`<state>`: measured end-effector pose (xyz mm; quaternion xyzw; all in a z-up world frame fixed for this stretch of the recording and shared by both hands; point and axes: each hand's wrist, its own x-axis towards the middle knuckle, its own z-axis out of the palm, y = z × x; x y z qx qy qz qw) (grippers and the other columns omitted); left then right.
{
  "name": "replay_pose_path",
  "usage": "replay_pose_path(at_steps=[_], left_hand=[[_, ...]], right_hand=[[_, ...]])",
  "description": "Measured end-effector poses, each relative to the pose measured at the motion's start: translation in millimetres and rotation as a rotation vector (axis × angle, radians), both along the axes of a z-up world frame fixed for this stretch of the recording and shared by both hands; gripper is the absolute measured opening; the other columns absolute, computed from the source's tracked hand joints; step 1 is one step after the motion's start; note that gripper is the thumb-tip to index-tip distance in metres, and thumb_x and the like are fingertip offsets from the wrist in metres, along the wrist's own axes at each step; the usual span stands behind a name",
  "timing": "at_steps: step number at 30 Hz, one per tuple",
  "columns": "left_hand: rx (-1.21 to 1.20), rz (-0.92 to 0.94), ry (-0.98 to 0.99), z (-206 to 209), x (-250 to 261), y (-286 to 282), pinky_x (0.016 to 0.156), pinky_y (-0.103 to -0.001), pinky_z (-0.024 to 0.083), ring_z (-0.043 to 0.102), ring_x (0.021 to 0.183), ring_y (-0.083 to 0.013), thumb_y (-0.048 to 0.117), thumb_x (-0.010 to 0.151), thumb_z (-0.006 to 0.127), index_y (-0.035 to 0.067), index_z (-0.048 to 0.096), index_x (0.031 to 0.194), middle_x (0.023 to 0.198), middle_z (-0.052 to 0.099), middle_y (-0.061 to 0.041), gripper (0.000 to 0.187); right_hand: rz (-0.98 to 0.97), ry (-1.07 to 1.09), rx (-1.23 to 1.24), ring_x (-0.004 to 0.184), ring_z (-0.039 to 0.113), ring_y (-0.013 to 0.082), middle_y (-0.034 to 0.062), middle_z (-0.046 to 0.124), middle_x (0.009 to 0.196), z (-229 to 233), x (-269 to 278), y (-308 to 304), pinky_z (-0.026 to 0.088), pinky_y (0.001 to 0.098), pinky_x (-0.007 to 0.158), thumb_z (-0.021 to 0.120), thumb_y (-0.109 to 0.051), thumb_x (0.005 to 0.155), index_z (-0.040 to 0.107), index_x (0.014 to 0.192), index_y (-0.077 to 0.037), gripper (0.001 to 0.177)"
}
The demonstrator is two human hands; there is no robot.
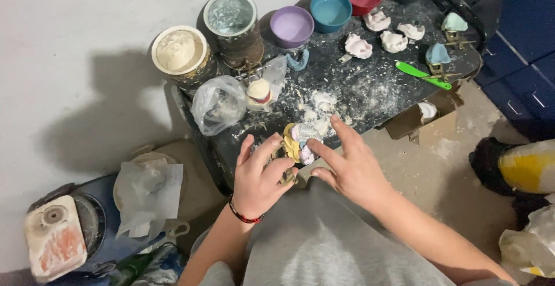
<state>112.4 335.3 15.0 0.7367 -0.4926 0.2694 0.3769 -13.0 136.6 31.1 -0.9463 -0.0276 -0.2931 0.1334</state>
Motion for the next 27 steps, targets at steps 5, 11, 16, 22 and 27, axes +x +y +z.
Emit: replay_pose_path(at_steps=[5,11,16,22,27], left_hand=[[-0.002,0.000,-0.004,-4,1,-5,0.122,-0.057,0.032,0.069,0.123,-0.0234,0.035,0.092,0.075,0.020,0.068,0.098,0.128,0.066,-0.009,0.018],[-0.025,0.004,-0.021,0,-1,-16,0.122,-0.057,0.032,0.069,0.124,-0.0235,0.035,0.093,0.075,0.020,0.068,0.098,0.128,0.066,-0.009,0.017],[-0.030,-0.006,0.051,0,1,-24,0.119,-0.057,0.036,0.071,0.120,-0.0240,0.033,0.085,0.083,0.020,0.068,0.097,0.125,0.066,-0.010,0.024],[-0.528,-0.159,1.251,-69,-7,-54,0.094,-0.038,0.059,0.070,0.100,-0.0181,-0.003,0.070,0.090,0.005,0.062,0.111,0.119,0.064,-0.013,0.050],[-0.776,-0.348,1.624,-96,-14,-77,0.090,-0.040,0.061,0.072,0.102,-0.0269,-0.007,0.081,0.082,0.003,0.059,0.113,0.124,0.062,-0.016,0.041]], right_hand=[[-0.022,0.013,-0.051,0.128,0.057,0.0501,0.0304,0.046,0.149,5,-3,-3,0.054,0.0587,0.094,0.060,-0.059,0.095,0.065,0.141,-0.026,0.057],[-0.019,0.008,-0.053,0.124,0.059,0.0494,0.0295,0.047,0.148,5,-8,-9,0.056,0.0573,0.088,0.056,-0.059,0.097,0.063,0.144,-0.027,0.058],[0.096,0.017,0.053,0.128,0.059,0.0507,0.0341,0.046,0.147,17,-9,-28,0.056,0.0578,0.094,0.061,-0.050,0.097,0.062,0.145,-0.019,0.057],[0.119,-0.155,0.500,0.130,0.061,0.0437,0.0285,0.046,0.148,-2,-32,-53,0.055,0.0511,0.102,0.056,-0.030,0.102,0.065,0.138,0.000,0.048],[0.150,-0.184,0.399,0.133,0.056,0.0434,0.0269,0.039,0.147,-4,-36,-57,0.053,0.0504,0.102,0.061,-0.035,0.101,0.062,0.145,-0.006,0.053]])
